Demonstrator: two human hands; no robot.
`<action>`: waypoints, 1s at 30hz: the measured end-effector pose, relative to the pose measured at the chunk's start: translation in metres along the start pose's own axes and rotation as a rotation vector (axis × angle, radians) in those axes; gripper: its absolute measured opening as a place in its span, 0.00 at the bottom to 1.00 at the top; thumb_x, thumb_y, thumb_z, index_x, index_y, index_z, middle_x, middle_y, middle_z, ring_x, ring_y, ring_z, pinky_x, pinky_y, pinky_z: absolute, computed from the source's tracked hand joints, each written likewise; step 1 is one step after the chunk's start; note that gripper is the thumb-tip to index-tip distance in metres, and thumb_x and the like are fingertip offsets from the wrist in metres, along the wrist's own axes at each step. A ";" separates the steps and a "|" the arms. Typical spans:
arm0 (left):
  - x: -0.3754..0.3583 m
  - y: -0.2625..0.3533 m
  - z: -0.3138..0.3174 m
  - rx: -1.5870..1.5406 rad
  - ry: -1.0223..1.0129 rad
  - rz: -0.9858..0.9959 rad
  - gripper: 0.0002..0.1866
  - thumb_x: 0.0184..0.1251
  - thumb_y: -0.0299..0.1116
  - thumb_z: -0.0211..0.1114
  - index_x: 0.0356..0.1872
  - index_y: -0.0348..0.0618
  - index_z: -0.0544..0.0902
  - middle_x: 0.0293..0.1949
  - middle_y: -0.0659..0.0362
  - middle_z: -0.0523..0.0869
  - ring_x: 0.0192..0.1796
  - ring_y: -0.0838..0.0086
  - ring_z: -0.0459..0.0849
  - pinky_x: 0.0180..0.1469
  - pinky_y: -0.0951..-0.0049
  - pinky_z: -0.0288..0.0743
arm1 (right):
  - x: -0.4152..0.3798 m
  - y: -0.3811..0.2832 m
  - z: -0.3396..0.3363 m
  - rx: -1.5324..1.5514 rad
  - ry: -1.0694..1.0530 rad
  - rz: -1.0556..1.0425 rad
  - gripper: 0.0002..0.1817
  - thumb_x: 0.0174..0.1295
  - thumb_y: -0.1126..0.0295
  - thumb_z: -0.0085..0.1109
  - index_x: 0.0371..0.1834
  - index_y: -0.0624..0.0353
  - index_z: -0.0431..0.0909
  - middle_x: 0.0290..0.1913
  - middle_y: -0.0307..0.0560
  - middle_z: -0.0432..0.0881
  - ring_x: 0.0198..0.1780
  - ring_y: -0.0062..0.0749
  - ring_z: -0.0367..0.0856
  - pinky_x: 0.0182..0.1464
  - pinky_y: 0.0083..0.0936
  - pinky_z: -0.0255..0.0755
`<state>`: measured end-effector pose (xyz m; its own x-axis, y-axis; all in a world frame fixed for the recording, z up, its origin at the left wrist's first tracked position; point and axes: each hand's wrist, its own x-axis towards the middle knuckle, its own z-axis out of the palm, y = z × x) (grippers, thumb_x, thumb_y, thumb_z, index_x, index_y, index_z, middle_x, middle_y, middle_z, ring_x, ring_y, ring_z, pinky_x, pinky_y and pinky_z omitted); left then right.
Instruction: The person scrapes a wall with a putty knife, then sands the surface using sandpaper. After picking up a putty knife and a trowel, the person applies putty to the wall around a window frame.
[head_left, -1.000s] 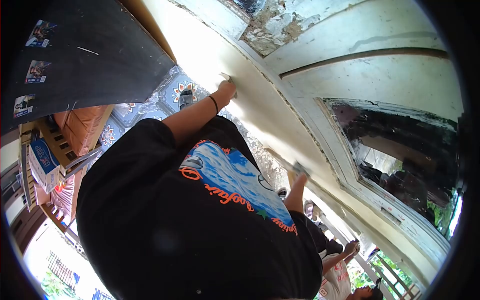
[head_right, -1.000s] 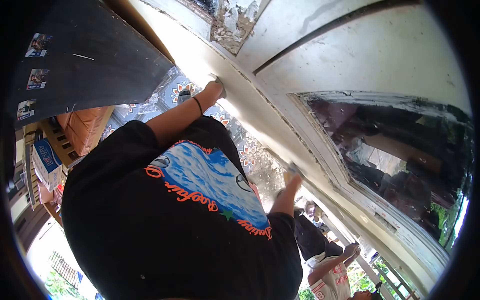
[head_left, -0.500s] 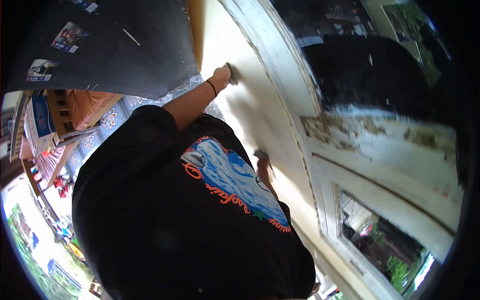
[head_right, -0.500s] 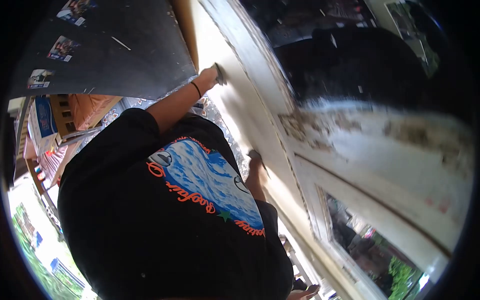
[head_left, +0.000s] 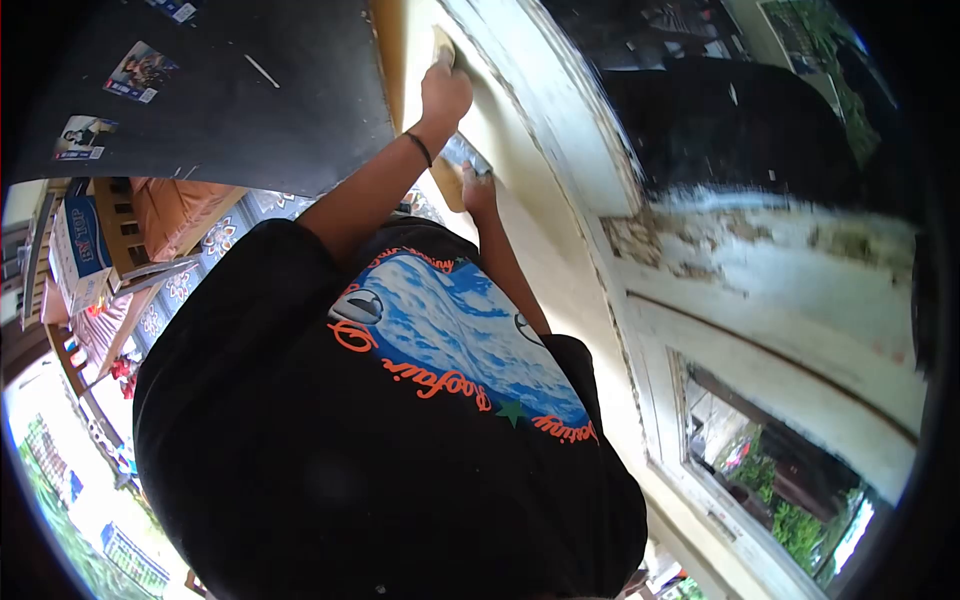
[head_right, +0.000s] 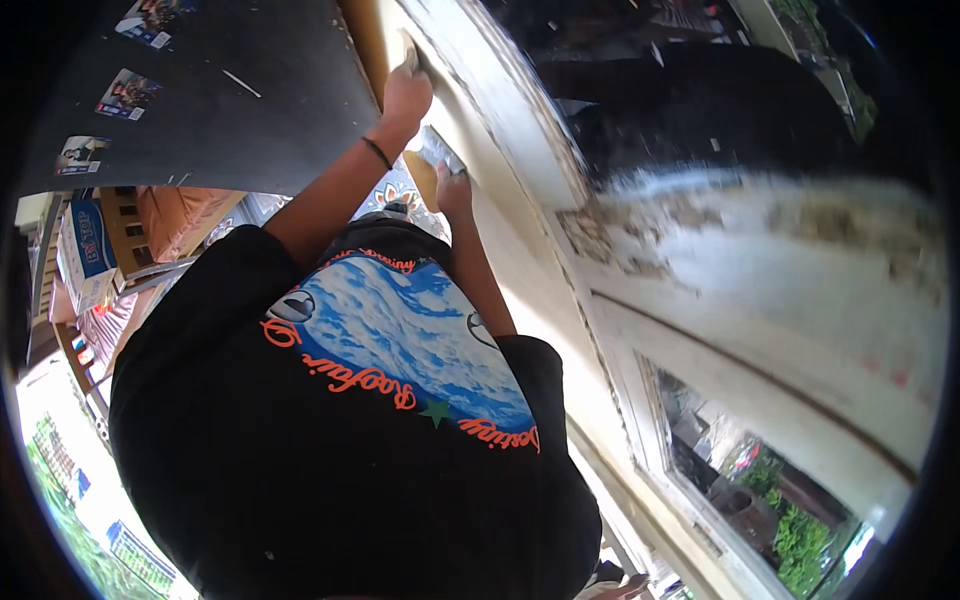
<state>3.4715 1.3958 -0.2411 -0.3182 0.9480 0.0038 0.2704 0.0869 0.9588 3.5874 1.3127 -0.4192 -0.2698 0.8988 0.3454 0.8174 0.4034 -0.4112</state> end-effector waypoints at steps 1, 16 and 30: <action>-0.007 -0.008 0.006 0.054 -0.032 -0.032 0.26 0.49 0.26 0.43 0.55 0.33 0.61 0.38 0.38 0.76 0.42 0.53 0.75 0.46 0.67 0.67 | -0.025 0.018 0.016 -0.007 0.000 0.020 0.13 0.58 0.69 0.38 0.40 0.64 0.71 0.33 0.63 0.75 0.34 0.52 0.74 0.39 0.41 0.68; -0.124 -0.182 0.116 -0.466 -0.840 -1.048 0.13 0.55 0.22 0.44 0.43 0.41 0.69 0.39 0.54 0.75 0.40 0.64 0.77 0.40 0.57 0.73 | -0.456 0.093 -0.150 -0.476 -0.788 0.981 0.17 0.55 0.62 0.39 0.45 0.49 0.72 0.38 0.57 0.76 0.38 0.51 0.75 0.42 0.38 0.68; -0.050 -0.162 0.071 -0.594 -0.537 -0.843 0.11 0.60 0.27 0.43 0.41 0.37 0.69 0.36 0.50 0.75 0.34 0.62 0.76 0.30 0.57 0.74 | -0.378 0.118 0.000 -0.067 -0.236 0.673 0.16 0.52 0.72 0.35 0.34 0.62 0.75 0.30 0.59 0.77 0.34 0.46 0.77 0.39 0.38 0.70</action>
<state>3.5076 1.3561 -0.4169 0.2708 0.6779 -0.6835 -0.3576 0.7301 0.5824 3.7857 1.0210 -0.5984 0.2074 0.9651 -0.1599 0.8728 -0.2564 -0.4154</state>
